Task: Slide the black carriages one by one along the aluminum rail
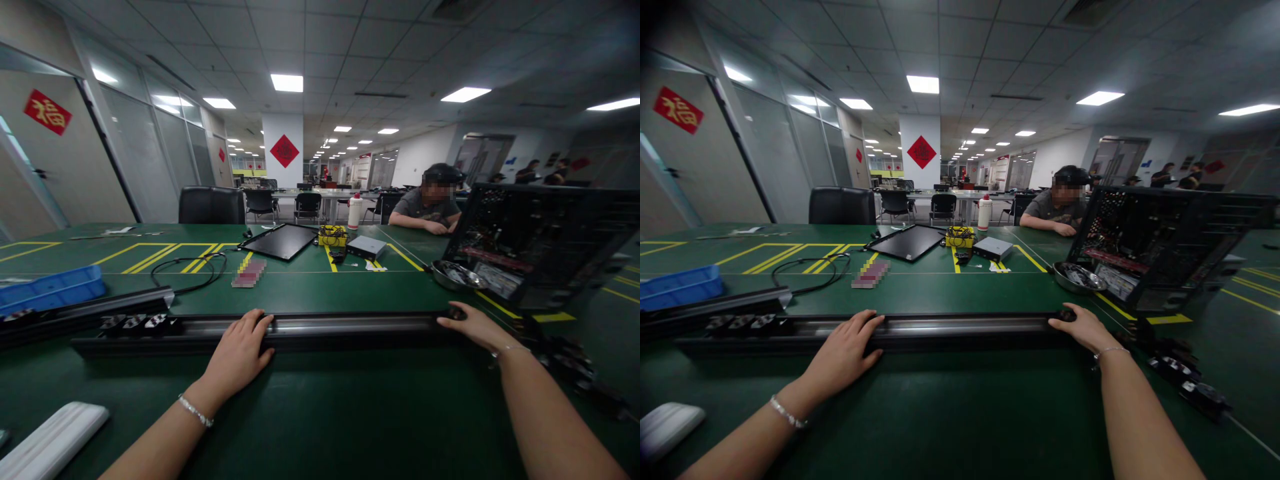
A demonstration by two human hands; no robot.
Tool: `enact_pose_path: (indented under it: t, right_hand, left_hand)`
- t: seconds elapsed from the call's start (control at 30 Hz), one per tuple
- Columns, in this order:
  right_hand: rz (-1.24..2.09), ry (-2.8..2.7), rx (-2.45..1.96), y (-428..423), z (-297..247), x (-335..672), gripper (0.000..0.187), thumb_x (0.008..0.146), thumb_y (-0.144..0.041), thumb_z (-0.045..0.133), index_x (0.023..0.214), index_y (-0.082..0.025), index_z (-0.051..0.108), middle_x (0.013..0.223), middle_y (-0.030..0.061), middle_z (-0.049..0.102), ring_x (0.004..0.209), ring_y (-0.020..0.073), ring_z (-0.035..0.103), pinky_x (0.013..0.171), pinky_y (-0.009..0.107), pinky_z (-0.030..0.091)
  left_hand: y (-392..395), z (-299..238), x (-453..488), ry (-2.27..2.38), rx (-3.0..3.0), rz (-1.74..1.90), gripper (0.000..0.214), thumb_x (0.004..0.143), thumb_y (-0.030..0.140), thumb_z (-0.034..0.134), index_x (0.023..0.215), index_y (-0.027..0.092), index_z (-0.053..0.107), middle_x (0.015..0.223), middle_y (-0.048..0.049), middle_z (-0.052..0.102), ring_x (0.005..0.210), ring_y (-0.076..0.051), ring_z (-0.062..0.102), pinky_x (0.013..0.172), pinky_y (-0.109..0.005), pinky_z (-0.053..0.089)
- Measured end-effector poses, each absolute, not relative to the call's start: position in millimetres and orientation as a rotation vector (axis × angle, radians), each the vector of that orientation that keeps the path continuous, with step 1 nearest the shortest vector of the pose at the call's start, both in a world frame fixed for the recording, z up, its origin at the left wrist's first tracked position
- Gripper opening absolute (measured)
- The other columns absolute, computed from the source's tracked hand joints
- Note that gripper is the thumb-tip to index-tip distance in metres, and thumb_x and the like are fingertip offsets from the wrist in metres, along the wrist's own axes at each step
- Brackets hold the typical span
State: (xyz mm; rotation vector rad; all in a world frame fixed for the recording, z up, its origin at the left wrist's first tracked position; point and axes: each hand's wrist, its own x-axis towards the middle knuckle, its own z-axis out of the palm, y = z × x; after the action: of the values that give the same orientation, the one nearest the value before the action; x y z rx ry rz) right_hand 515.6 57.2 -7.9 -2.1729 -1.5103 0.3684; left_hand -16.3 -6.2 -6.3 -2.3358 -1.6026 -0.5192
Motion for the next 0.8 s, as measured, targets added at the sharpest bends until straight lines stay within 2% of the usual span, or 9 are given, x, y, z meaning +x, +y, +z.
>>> enact_pose_path:
  t: [0.27, 0.5, 0.67, 0.8]
  right_hand:
    - [0.397, -1.411, -2.193, 57, -6, 521, 0.071, 0.059, -0.049, 0.062, 0.122, -0.017, 0.051, 0.118, 0.0159, 0.057, 0.103, 0.0311, 0.057, 0.085, 0.041, 0.047]
    - [0.299, -1.417, -2.233, 51, 3, 515, 0.052, 0.063, -0.045, 0.059, 0.109, -0.02, 0.059, 0.102, 0.0116, 0.064, 0.095, 0.0308, 0.06, 0.08, 0.043, 0.049]
    - [0.228, -1.433, -2.211, 49, 3, 513, 0.053, 0.063, -0.051, 0.06, 0.108, -0.022, 0.059, 0.095, 0.0097, 0.065, 0.089, 0.0306, 0.061, 0.077, 0.044, 0.049]
    - [0.249, -1.405, -2.205, 51, -1, 515, 0.06, 0.063, -0.046, 0.06, 0.117, -0.02, 0.053, 0.106, 0.0118, 0.062, 0.093, 0.03, 0.06, 0.078, 0.042, 0.048]
  left_hand:
    - [-10, -1, -14, -1.619, -2.341, -0.498, 0.052, 0.076, 0.034, 0.053, 0.125, 0.021, 0.045, 0.13, -0.0113, 0.047, 0.118, -0.026, 0.046, 0.099, -0.042, 0.038]
    - [-9, -3, -15, -1.612, -2.344, -0.504, 0.052, 0.076, 0.034, 0.053, 0.126, 0.021, 0.044, 0.13, -0.0113, 0.047, 0.118, -0.027, 0.047, 0.099, -0.043, 0.038]
    - [-8, -3, -15, -1.617, -2.34, -0.488, 0.053, 0.076, 0.035, 0.053, 0.126, 0.02, 0.045, 0.13, -0.0118, 0.047, 0.118, -0.026, 0.046, 0.1, -0.042, 0.037]
    - [-8, -4, -15, -1.609, -2.343, -0.507, 0.052, 0.076, 0.034, 0.053, 0.125, 0.02, 0.045, 0.13, -0.0118, 0.047, 0.119, -0.026, 0.046, 0.1, -0.042, 0.037]
